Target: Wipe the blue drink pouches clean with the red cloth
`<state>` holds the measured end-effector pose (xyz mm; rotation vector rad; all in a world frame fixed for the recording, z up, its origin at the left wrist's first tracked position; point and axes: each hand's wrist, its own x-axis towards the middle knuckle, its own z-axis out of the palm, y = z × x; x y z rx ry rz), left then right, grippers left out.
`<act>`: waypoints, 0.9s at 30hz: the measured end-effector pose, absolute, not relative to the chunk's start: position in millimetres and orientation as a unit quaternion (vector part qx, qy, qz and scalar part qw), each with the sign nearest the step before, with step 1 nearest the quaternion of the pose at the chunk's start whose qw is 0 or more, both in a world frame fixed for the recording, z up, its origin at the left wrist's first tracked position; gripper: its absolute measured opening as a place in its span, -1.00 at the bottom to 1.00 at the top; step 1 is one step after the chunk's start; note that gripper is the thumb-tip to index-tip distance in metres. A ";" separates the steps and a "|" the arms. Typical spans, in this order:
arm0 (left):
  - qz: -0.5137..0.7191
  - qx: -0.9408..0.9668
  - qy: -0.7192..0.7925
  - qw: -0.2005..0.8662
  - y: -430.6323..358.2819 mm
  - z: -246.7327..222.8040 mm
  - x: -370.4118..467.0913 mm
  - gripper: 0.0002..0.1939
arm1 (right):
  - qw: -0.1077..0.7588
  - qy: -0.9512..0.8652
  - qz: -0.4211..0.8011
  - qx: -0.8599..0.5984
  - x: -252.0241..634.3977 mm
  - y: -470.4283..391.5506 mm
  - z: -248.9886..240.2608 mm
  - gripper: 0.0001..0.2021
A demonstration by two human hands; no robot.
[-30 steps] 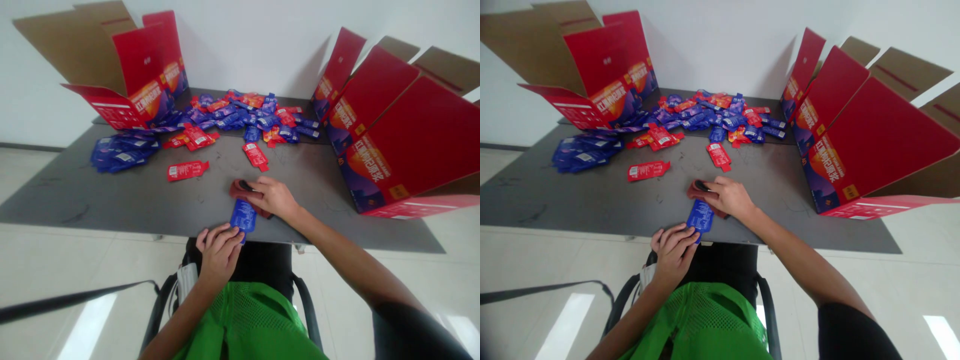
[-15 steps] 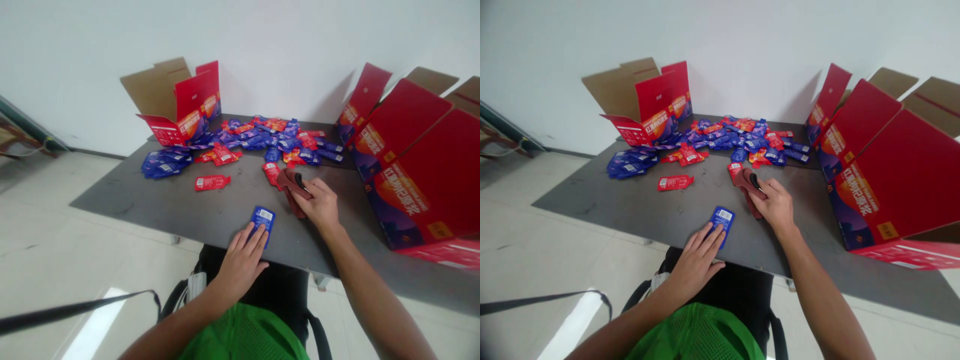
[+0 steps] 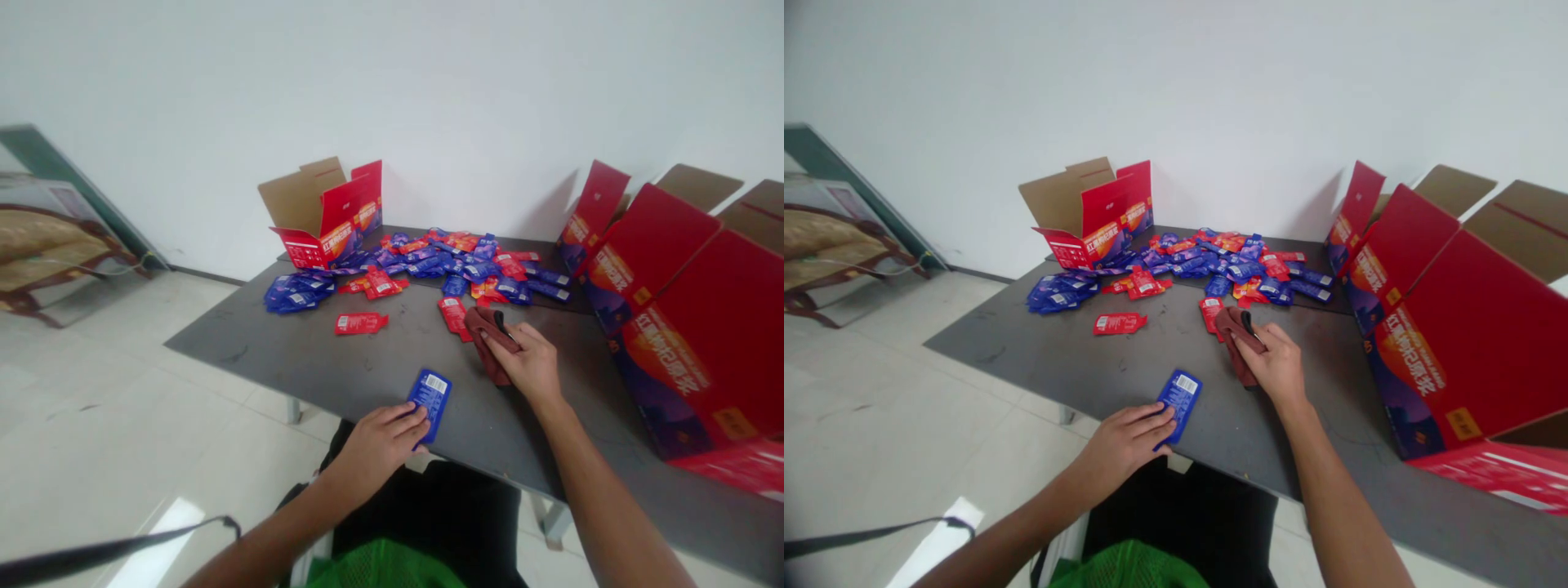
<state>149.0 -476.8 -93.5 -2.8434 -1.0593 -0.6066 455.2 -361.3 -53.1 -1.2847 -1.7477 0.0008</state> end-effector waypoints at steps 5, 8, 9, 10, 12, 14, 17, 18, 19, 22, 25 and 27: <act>-0.273 -0.862 -0.422 -0.067 -466.3 -63.5 142.0 -0.65 | 0.474 -0.703 0.014 -0.529 458.6 -358.3 -55.0 -0.70; -0.355 -0.746 -0.546 -0.134 -447.4 -27.9 140.2 -0.63 | 0.479 -0.693 0.025 -0.539 460.4 -356.9 -54.8 -0.68; -0.397 -0.704 -0.566 -0.162 -438.2 -16.5 140.6 -0.64 | 0.482 -0.688 0.029 -0.542 461.3 -356.5 -54.8 -0.68; -0.436 -0.664 -0.578 -0.189 -427.6 -6.8 141.6 -0.63 | 0.485 -0.684 0.032 -0.543 462.4 -356.0 -55.0 -0.67; -0.507 -0.592 -0.571 -0.259 -402.9 6.0 145.6 -0.63 | 0.490 -0.679 0.032 -0.546 464.9 -354.9 -55.7 -0.66; -0.584 -0.501 -0.529 -0.357 -375.7 9.7 151.9 -0.67 | 0.490 -0.674 0.029 -0.552 467.4 -353.7 -56.9 -0.64; -0.658 -0.360 -0.472 -0.463 -334.1 5.4 161.3 -0.75 | 0.489 -0.667 0.032 -0.561 470.0 -352.4 -58.2 -0.61; -0.668 -0.335 -0.466 -0.474 -320.4 3.4 163.2 -0.78 | 0.490 -0.666 0.035 -0.561 470.5 -352.3 -58.2 -0.60; -0.675 -0.317 -0.463 -0.479 -306.7 1.8 164.3 -0.80 | 0.490 -0.666 0.037 -0.561 470.7 -352.4 -57.9 -0.60; -0.693 -0.264 -0.464 -0.484 -264.4 -0.4 161.4 -0.83 | 0.481 -0.669 0.045 -0.564 470.5 -353.8 -55.4 -0.58; -0.707 -0.215 -0.470 -0.482 -221.8 -0.1 150.5 -0.78 | 0.475 -0.673 0.059 -0.564 469.6 -355.4 -52.4 -0.56; -0.712 -0.189 -0.475 -0.481 -195.6 0.8 139.7 -0.68 | 0.473 -0.678 0.064 -0.559 469.3 -355.9 -51.3 -0.56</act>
